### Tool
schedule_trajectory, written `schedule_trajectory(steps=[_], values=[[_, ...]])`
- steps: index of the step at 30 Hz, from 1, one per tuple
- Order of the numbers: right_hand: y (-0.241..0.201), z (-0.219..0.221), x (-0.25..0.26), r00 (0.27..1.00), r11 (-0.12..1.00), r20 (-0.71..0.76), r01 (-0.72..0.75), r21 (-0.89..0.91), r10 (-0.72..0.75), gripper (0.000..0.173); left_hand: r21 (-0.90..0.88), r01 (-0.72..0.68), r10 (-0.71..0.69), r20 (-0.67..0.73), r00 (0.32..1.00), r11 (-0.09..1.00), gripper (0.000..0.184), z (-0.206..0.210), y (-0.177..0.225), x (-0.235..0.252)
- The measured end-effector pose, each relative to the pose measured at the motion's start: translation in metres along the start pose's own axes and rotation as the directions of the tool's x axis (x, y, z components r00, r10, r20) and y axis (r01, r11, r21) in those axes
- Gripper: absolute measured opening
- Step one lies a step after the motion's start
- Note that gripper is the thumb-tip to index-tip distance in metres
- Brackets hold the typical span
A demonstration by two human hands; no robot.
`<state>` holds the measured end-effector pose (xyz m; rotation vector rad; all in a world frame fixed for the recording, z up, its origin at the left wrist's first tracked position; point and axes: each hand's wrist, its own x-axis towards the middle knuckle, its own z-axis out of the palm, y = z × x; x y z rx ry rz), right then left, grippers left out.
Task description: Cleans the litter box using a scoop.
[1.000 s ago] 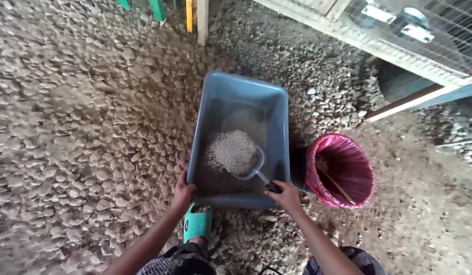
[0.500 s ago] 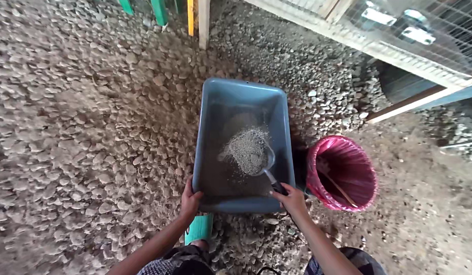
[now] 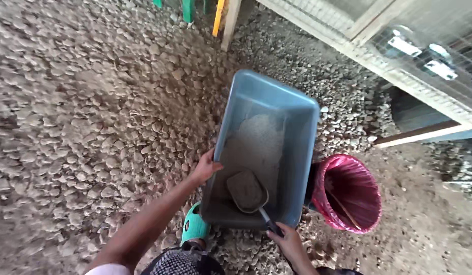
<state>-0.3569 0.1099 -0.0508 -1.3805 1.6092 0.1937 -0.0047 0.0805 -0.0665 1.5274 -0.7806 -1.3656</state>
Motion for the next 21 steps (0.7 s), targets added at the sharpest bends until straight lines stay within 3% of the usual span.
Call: schedule_trajectory(steps=[2, 4, 7, 9, 13, 17, 19, 21], values=[[0.004, 0.023, -0.012, 1.000, 0.995, -0.028, 0.012, 0.096, -0.009, 0.048, 0.036, -0.225, 0.224, 0.013, 0.974, 0.974, 0.065, 0.010, -0.013, -0.035], [0.003, 0.044, -0.015, 0.985, 0.978, -0.129, 0.138, 0.158, -0.118, 0.042, 0.035, -0.414, 0.414, 0.010, 0.910, 0.909, 0.061, 0.023, -0.025, -0.062], [-0.025, 0.058, -0.006, 0.950, 0.940, -0.216, 0.270, 0.206, -0.226, 0.042, 0.040, -0.529, 0.529, -0.007, 0.848, 0.848, 0.055, 0.033, -0.034, -0.078], [-0.048, 0.059, 0.011, 0.939, 0.905, -0.250, 0.307, 0.296, -0.237, 0.039, 0.046, -0.466, 0.468, -0.043, 0.883, 0.883, 0.058, 0.030, -0.038, -0.077], [-0.075, 0.042, 0.037, 0.905, 0.862, -0.317, 0.385, 0.330, -0.283, 0.032, -0.046, -0.165, 0.156, -0.159, 0.975, 0.985, 0.061, 0.022, -0.045, -0.065], [-0.058, 0.022, 0.028, 0.905, 0.915, -0.280, 0.373, 0.154, -0.321, 0.046, -0.201, 0.068, -0.109, -0.204, 0.973, 0.977, 0.063, 0.013, -0.060, -0.049], [-0.042, 0.005, 0.024, 0.927, 0.939, -0.208, 0.334, 0.087, -0.311, 0.050, -0.252, 0.105, -0.166, -0.238, 0.957, 0.962, 0.065, 0.012, -0.066, -0.045], [-0.030, -0.001, 0.028, 0.935, 0.949, -0.238, 0.296, 0.108, -0.264, 0.047, -0.252, 0.109, -0.173, -0.248, 0.953, 0.962, 0.063, 0.010, -0.067, -0.042]])
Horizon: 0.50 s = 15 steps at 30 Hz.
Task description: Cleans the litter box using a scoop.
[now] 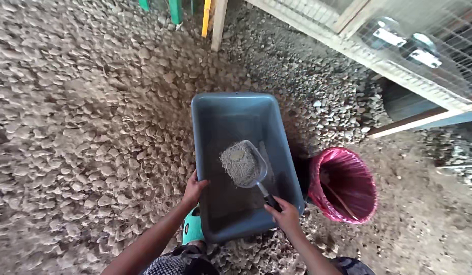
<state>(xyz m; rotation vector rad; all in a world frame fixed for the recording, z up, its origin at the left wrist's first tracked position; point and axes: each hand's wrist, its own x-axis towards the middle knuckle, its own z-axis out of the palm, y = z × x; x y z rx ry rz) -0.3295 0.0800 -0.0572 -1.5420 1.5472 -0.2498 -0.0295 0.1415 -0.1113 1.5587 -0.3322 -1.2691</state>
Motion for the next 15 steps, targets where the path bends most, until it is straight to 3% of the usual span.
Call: schedule_trajectory(steps=[4, 9, 12, 15], values=[[0.015, -0.003, -0.005, 0.998, 0.998, 0.013, -0.066, 0.009, 0.066, 0.048, 0.068, 0.046, -0.047, 0.018, 0.999, 0.997, 0.066, -0.002, 0.001, -0.003], [0.019, -0.011, -0.003, 0.996, 0.996, 0.001, -0.087, -0.010, 0.087, 0.049, 0.116, 0.293, -0.297, 0.022, 0.955, 0.949, 0.064, 0.001, -0.025, -0.054], [0.016, -0.018, -0.002, 0.996, 0.997, 0.049, -0.076, -0.026, 0.078, 0.049, 0.138, 0.311, -0.320, 0.049, 0.946, 0.940, 0.062, -0.004, -0.044, -0.067], [0.014, -0.019, 0.000, 0.994, 0.993, -0.020, -0.108, 0.047, 0.109, 0.044, 0.189, 0.345, -0.359, 0.043, 0.932, 0.919, 0.062, -0.003, -0.042, -0.064]])
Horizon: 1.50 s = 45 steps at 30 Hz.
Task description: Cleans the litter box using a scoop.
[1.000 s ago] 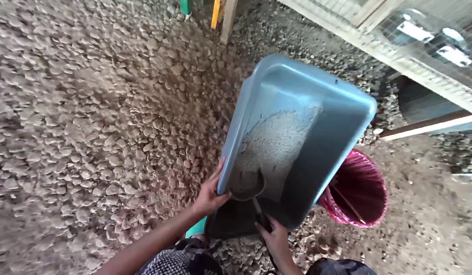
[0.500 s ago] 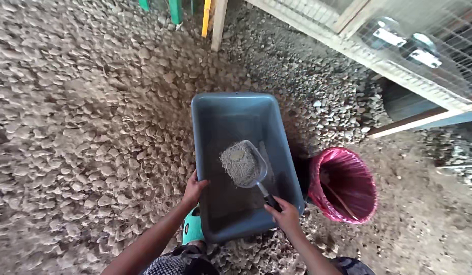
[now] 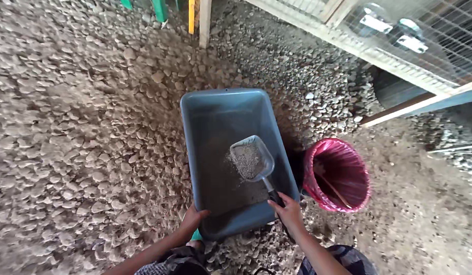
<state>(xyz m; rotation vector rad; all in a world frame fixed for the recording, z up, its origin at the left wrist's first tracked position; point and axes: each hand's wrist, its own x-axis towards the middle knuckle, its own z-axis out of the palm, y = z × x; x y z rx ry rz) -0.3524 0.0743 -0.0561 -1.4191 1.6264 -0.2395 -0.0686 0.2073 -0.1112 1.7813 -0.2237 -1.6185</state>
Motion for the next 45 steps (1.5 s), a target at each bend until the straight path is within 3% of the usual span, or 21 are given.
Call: schedule_trajectory(steps=[4, 8, 11, 16, 20, 24, 29, 33, 39, 42, 44, 45], values=[[-0.010, -0.009, 0.000, 0.997, 0.999, 0.059, -0.049, -0.017, 0.050, 0.046, 0.051, -0.001, 0.000, 0.015, 1.000, 0.999, 0.068, 0.004, 0.002, 0.001], [-0.005, -0.012, -0.003, 1.000, 1.000, 0.007, -0.014, -0.011, 0.014, 0.044, 0.044, -0.026, 0.023, 0.068, 0.997, 0.999, 0.080, 0.010, -0.007, 0.006], [-0.005, -0.020, -0.008, 0.999, 0.997, 0.035, -0.009, -0.078, 0.012, 0.045, 0.051, -0.049, 0.046, 0.069, 0.997, 0.997, 0.077, 0.012, -0.010, 0.007], [0.000, -0.024, -0.013, 1.000, 0.995, 0.001, 0.021, -0.100, -0.021, 0.046, -0.014, 0.126, -0.125, 0.031, 0.992, 0.992, 0.060, 0.025, 0.058, -0.032], [0.005, -0.024, -0.013, 0.999, 0.997, -0.008, -0.031, -0.064, 0.031, 0.044, 0.052, -0.045, 0.041, 0.065, 0.997, 0.998, 0.065, 0.016, -0.002, 0.007], [0.004, -0.031, -0.015, 0.996, 0.992, 0.064, -0.060, -0.109, 0.067, 0.046, 0.107, -0.042, 0.037, 0.053, 0.998, 0.993, 0.057, 0.021, -0.006, 0.011], [-0.017, -0.065, -0.027, 0.997, 0.989, 0.037, -0.071, 0.132, 0.067, 0.037, 0.042, -0.071, 0.070, 0.026, 0.997, 0.997, 0.057, 0.019, -0.005, 0.010], [-0.049, -0.122, -0.041, 0.998, 0.937, -0.033, -0.031, 0.348, 0.045, 0.029, 0.009, -0.047, 0.047, 0.019, 0.999, 0.999, 0.051, 0.003, 0.039, -0.008], [-0.058, -0.214, -0.047, 0.962, 0.913, -0.272, 0.101, 0.394, 0.011, 0.017, -0.089, -0.016, 0.023, 0.079, 0.997, 0.996, 0.025, -0.023, 0.123, -0.050], [-0.041, -0.239, -0.048, 0.903, 0.970, -0.430, 0.087, 0.228, 0.019, 0.018, -0.237, -0.017, 0.038, 0.086, 0.996, 0.971, 0.029, -0.040, 0.132, -0.058], [-0.020, -0.243, -0.048, 0.884, 0.986, -0.464, -0.032, -0.162, -0.048, 0.037, -0.313, -0.016, 0.043, 0.081, 0.996, 0.950, 0.033, -0.047, 0.128, -0.064], [-0.008, -0.241, -0.046, 0.891, 0.928, -0.447, -0.097, -0.361, -0.081, 0.042, -0.342, -0.015, 0.044, 0.077, 0.996, 0.939, 0.032, -0.049, 0.125, -0.066]])
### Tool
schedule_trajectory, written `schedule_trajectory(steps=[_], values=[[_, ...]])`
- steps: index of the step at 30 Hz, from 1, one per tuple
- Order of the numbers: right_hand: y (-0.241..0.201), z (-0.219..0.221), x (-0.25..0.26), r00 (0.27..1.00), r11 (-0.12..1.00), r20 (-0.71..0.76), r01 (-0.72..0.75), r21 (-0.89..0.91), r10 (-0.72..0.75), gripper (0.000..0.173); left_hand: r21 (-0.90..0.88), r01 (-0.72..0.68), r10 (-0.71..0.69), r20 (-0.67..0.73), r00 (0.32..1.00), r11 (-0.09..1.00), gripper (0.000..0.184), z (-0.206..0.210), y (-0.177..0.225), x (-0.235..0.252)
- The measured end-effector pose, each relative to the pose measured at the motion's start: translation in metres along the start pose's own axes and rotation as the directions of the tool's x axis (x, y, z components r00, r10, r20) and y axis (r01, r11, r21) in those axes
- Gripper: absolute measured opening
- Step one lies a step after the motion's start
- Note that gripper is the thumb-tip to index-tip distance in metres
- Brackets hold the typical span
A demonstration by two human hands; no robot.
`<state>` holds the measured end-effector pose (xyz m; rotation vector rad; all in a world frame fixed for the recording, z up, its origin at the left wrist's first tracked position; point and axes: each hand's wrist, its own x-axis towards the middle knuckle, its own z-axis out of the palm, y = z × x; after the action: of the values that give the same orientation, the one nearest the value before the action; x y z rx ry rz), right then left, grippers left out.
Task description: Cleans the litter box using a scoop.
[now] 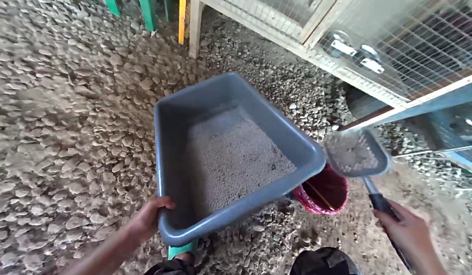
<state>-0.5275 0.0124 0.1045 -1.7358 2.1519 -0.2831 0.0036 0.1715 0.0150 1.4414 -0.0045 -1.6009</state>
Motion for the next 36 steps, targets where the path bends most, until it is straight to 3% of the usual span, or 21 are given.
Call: schedule_trajectory(steps=[2, 4, 7, 9, 12, 15, 18, 21, 22, 24, 26, 29, 32, 36], values=[[0.008, 0.017, -0.002, 0.999, 0.930, 0.043, 0.008, -0.368, 0.008, 0.040, -0.054, -0.004, 0.004, 0.005, 1.000, 0.999, 0.028, -0.001, -0.007, -0.002], [0.004, 0.029, -0.005, 0.991, 0.799, 0.068, -0.050, -0.599, 0.112, 0.043, -0.067, -0.009, 0.009, -0.007, 1.000, 0.998, 0.028, 0.001, -0.016, -0.003], [-0.006, 0.030, -0.005, 0.986, 0.747, 0.000, -0.127, -0.653, 0.168, 0.044, -0.004, -0.033, 0.033, -0.030, 0.999, 0.999, 0.034, 0.003, -0.035, 0.005], [-0.017, 0.015, -0.007, 0.988, 0.805, -0.046, -0.148, -0.575, 0.149, 0.044, 0.085, -0.051, 0.056, -0.053, 0.997, 0.995, 0.041, 0.001, -0.057, 0.018], [-0.035, -0.009, -0.017, 0.999, 0.959, -0.029, -0.049, -0.280, 0.043, 0.046, 0.269, -0.041, 0.072, -0.105, 0.992, 0.962, 0.046, -0.011, -0.101, 0.046], [-0.057, -0.009, -0.036, 0.981, 0.996, 0.193, 0.020, 0.085, -0.036, 0.049, 0.385, -0.022, 0.073, -0.120, 0.990, 0.922, 0.051, -0.025, -0.130, 0.066], [-0.073, 0.026, -0.054, 0.891, 0.960, 0.447, -0.053, 0.276, -0.079, 0.049, 0.371, 0.029, -0.010, -0.053, 0.999, 0.928, 0.063, -0.012, -0.108, 0.063], [-0.072, 0.076, -0.055, 0.788, 0.977, 0.609, -0.051, 0.206, -0.087, 0.044, 0.267, -0.110, 0.132, -0.065, 0.989, 0.957, 0.085, -0.011, -0.055, 0.094], [-0.075, 0.089, -0.052, 0.759, 0.989, 0.648, -0.038, 0.140, -0.063, 0.041, 0.261, -0.166, 0.192, -0.077, 0.978, 0.951, 0.085, -0.013, -0.033, 0.109], [-0.090, 0.110, -0.041, 0.683, 0.998, 0.729, -0.055, -0.013, 0.047, 0.037, 0.281, -0.219, 0.264, -0.131, 0.956, 0.934, 0.067, -0.016, 0.006, 0.141], [-0.094, 0.131, -0.031, 0.638, 0.993, 0.761, -0.068, -0.099, 0.120, 0.035, 0.308, -0.264, 0.318, -0.139, 0.938, 0.914, 0.064, -0.020, 0.022, 0.159], [-0.087, 0.155, -0.026, 0.660, 0.989, 0.738, -0.131, -0.074, 0.143, 0.032, 0.312, -0.357, 0.395, -0.067, 0.916, 0.881, 0.072, -0.016, 0.018, 0.143], [-0.085, 0.174, -0.033, 0.749, 0.975, 0.655, -0.202, 0.087, 0.097, 0.034, 0.320, -0.431, 0.457, -0.009, 0.889, 0.844, 0.075, -0.005, 0.005, 0.101], [-0.135, 0.198, -0.019, 0.822, 0.950, 0.566, -0.132, 0.284, -0.055, 0.042, 0.353, -0.514, 0.532, 0.052, 0.845, 0.782, 0.070, 0.001, -0.008, 0.066]])
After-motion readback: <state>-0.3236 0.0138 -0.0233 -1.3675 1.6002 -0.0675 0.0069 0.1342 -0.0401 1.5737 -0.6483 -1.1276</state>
